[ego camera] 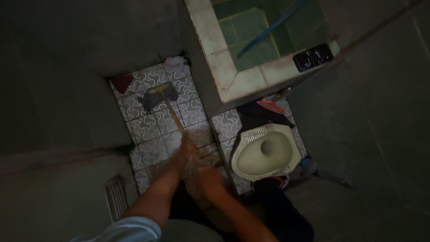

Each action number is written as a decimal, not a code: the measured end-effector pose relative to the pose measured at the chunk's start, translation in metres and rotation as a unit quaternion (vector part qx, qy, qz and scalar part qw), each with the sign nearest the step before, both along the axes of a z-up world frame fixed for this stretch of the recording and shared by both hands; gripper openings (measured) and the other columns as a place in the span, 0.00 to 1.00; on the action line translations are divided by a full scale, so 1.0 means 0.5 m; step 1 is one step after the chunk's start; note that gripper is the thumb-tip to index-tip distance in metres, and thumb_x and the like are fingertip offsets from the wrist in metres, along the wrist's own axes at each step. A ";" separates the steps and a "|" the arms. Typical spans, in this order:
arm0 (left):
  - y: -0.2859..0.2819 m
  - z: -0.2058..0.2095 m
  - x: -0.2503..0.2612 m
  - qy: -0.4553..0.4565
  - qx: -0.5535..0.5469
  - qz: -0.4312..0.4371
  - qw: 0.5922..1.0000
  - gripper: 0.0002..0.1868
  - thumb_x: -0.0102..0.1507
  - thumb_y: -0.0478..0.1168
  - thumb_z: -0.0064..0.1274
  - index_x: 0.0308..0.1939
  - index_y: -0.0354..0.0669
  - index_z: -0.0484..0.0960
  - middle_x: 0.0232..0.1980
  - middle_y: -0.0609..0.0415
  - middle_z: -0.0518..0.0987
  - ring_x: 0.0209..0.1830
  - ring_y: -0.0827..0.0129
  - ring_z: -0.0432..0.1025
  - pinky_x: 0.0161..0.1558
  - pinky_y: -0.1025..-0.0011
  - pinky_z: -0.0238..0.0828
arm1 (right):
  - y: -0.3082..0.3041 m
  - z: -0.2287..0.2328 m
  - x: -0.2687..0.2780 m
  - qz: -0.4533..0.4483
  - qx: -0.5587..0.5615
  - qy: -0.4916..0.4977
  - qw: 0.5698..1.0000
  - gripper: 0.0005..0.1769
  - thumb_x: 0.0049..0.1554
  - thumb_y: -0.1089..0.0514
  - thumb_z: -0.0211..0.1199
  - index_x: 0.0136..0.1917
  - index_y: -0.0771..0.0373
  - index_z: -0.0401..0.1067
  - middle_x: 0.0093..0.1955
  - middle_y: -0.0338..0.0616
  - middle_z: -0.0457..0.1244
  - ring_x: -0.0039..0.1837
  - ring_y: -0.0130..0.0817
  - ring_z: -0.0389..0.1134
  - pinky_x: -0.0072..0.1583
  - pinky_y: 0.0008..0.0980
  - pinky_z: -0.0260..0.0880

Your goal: The person cleans the tiled floor of a small bathroom using a handled brush, scrubbing around a squat toilet and a water basin.

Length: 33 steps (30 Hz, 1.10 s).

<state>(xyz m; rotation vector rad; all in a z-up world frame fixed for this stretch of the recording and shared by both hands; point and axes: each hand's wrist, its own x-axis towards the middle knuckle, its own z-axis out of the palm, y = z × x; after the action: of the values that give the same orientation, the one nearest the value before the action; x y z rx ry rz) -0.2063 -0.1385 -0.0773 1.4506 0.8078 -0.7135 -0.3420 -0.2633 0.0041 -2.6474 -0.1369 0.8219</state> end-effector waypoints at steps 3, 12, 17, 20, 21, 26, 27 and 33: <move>-0.022 0.006 -0.038 0.004 -0.009 0.003 1.000 0.10 0.63 0.42 0.52 0.42 0.42 0.71 0.39 0.41 0.73 0.34 0.48 0.71 0.33 0.52 0.69 | -0.041 -0.027 -0.043 -0.013 0.057 -0.116 0.992 0.13 0.58 0.51 0.62 0.47 0.63 0.77 0.44 0.55 0.70 0.46 0.51 0.71 0.46 0.51 0.71; -0.098 0.044 -0.105 -0.003 -0.043 -0.005 0.999 0.09 0.63 0.41 0.51 0.42 0.42 0.71 0.37 0.41 0.73 0.33 0.48 0.71 0.32 0.52 0.68 | -0.112 0.165 -0.055 -0.040 -0.004 -0.038 0.998 0.09 0.53 0.56 0.62 0.41 0.63 0.79 0.40 0.58 0.70 0.42 0.59 0.73 0.42 0.55 0.71; -0.111 0.042 -0.099 -0.002 -0.046 -0.002 0.999 0.08 0.63 0.41 0.50 0.41 0.42 0.71 0.37 0.41 0.73 0.32 0.48 0.71 0.31 0.52 0.68 | -0.131 0.089 -0.070 -0.038 0.000 -0.010 0.999 0.11 0.57 0.56 0.59 0.42 0.63 0.79 0.42 0.60 0.71 0.46 0.57 0.74 0.46 0.53 0.72; -0.098 0.029 -0.095 0.002 -0.042 0.017 0.999 0.08 0.63 0.41 0.50 0.41 0.42 0.71 0.36 0.42 0.73 0.32 0.49 0.70 0.31 0.52 0.68 | -0.117 -0.025 -0.115 -0.007 -0.016 -0.034 0.999 0.11 0.61 0.58 0.56 0.46 0.64 0.77 0.45 0.60 0.70 0.48 0.56 0.73 0.47 0.52 0.73; -0.089 0.024 -0.094 0.003 -0.041 0.028 0.999 0.08 0.63 0.41 0.50 0.41 0.42 0.71 0.36 0.42 0.73 0.32 0.49 0.70 0.31 0.52 0.68 | -0.104 -0.050 -0.127 0.003 -0.022 -0.045 0.999 0.11 0.62 0.59 0.54 0.48 0.65 0.76 0.46 0.60 0.70 0.49 0.56 0.73 0.47 0.53 0.72; -0.041 -0.018 -0.036 0.006 -0.027 0.074 0.997 0.08 0.64 0.41 0.50 0.41 0.42 0.71 0.35 0.42 0.73 0.31 0.49 0.70 0.30 0.52 0.68 | -0.038 -0.069 -0.068 0.017 0.003 -0.053 0.998 0.14 0.60 0.59 0.55 0.58 0.66 0.69 0.47 0.61 0.69 0.49 0.57 0.72 0.47 0.53 0.72; -0.027 -0.028 -0.004 0.001 -0.023 0.078 0.997 0.08 0.64 0.41 0.50 0.41 0.42 0.71 0.35 0.42 0.73 0.31 0.49 0.70 0.30 0.52 0.68 | -0.018 -0.054 -0.026 0.013 0.016 -0.051 0.998 0.16 0.60 0.59 0.56 0.60 0.66 0.68 0.47 0.62 0.69 0.48 0.57 0.72 0.47 0.53 0.72; 0.078 -0.083 0.187 -0.026 0.007 0.057 0.998 0.07 0.64 0.41 0.49 0.40 0.43 0.70 0.34 0.42 0.73 0.30 0.49 0.70 0.30 0.52 0.68 | 0.086 0.107 0.225 -0.008 0.091 -0.042 0.995 0.30 0.57 0.58 0.59 0.71 0.67 0.60 0.46 0.64 0.69 0.47 0.59 0.71 0.47 0.53 0.71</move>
<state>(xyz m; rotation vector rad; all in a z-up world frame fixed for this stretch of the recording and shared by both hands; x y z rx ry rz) -0.1126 -0.0993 -0.1189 1.4174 0.8498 -0.5837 -0.2296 -0.2205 0.0576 -2.5094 -0.2021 0.6594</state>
